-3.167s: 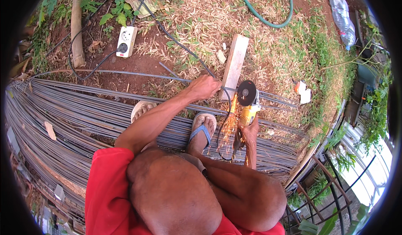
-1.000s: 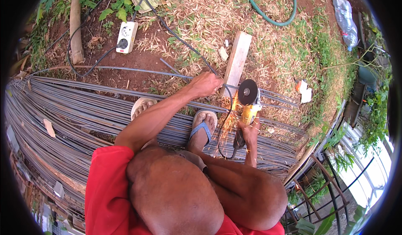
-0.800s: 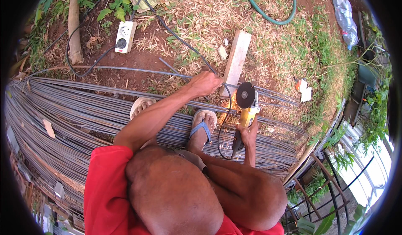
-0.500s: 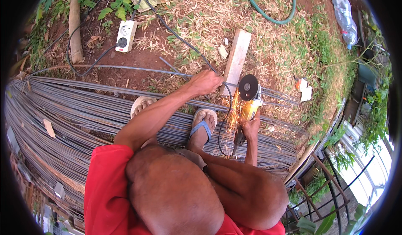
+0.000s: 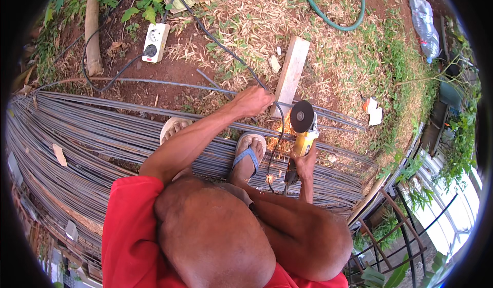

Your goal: The person positions a metal rod on a wooden block and uses an angle grinder to cut it, producing sparks. The person repeats the cutting process on multiple rods laid out on the ground.

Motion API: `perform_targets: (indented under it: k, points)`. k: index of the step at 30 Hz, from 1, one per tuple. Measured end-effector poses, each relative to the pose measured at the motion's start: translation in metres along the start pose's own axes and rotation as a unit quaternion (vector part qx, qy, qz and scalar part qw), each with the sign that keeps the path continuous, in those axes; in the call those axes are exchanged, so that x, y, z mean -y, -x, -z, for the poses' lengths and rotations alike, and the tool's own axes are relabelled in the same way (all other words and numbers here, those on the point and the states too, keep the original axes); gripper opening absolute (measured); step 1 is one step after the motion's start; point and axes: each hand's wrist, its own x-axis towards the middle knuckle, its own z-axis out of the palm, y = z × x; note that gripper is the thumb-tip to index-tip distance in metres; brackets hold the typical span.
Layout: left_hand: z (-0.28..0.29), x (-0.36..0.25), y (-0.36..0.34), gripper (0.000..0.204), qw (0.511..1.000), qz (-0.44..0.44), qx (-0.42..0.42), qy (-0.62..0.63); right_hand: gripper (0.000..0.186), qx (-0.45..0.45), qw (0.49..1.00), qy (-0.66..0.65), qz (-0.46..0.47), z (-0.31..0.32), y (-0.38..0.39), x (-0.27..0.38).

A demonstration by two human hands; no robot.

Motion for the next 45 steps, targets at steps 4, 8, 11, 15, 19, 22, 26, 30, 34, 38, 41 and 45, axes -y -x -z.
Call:
perform_targets:
  k: [4, 8, 11, 15, 19, 22, 26, 30, 34, 38, 41, 45]
  points:
    - [-0.006, 0.006, -0.001, 0.02, 1.0, -0.003, -0.008, 0.004, 0.066, -0.005, 1.0, -0.006, -0.001, 0.001, -0.01, 0.003]
    - [-0.013, 0.012, -0.002, 0.021, 1.0, 0.017, 0.009, 0.004, 0.067, -0.026, 0.999, -0.047, 0.001, -0.005, -0.018, 0.013]
    - [-0.001, 0.0, -0.004, 0.019, 0.999, 0.027, 0.03, 0.014, 0.064, -0.047, 0.997, -0.056, 0.014, -0.005, -0.019, 0.002]
    - [0.01, -0.005, 0.005, 0.019, 1.0, 0.001, -0.001, 0.001, 0.057, -0.007, 1.0, -0.012, -0.027, -0.001, -0.005, 0.025]
    - [0.009, -0.003, 0.006, 0.018, 1.0, -0.018, -0.019, 0.005, 0.061, 0.004, 1.0, 0.004, -0.017, 0.0, 0.004, 0.013]
    - [0.012, -0.007, 0.004, 0.017, 1.0, -0.01, -0.002, 0.006, 0.061, -0.018, 1.0, -0.013, -0.021, -0.001, -0.004, 0.002]
    - [0.0, 0.004, 0.001, 0.017, 1.0, 0.01, 0.011, 0.01, 0.06, -0.008, 1.0, -0.013, 0.01, -0.003, -0.017, 0.008]
    - [0.01, -0.007, 0.002, 0.017, 1.0, 0.001, 0.009, -0.002, 0.06, -0.013, 0.999, -0.03, 0.011, -0.001, -0.018, 0.004]
    - [0.012, -0.007, 0.003, 0.016, 1.0, 0.0, 0.018, -0.007, 0.06, -0.001, 1.0, 0.004, -0.025, 0.0, -0.007, 0.019]
    - [0.003, -0.001, 0.001, 0.017, 1.0, -0.004, 0.012, -0.004, 0.059, 0.003, 0.999, -0.038, -0.015, -0.003, 0.001, 0.01]
    - [-0.003, 0.003, 0.0, 0.017, 1.0, 0.007, 0.015, -0.011, 0.058, -0.002, 1.0, -0.015, -0.001, -0.005, -0.004, 0.025]
    - [0.011, -0.007, 0.0, 0.017, 0.999, 0.005, 0.034, -0.009, 0.056, -0.018, 1.0, -0.01, 0.003, -0.001, -0.017, 0.015]
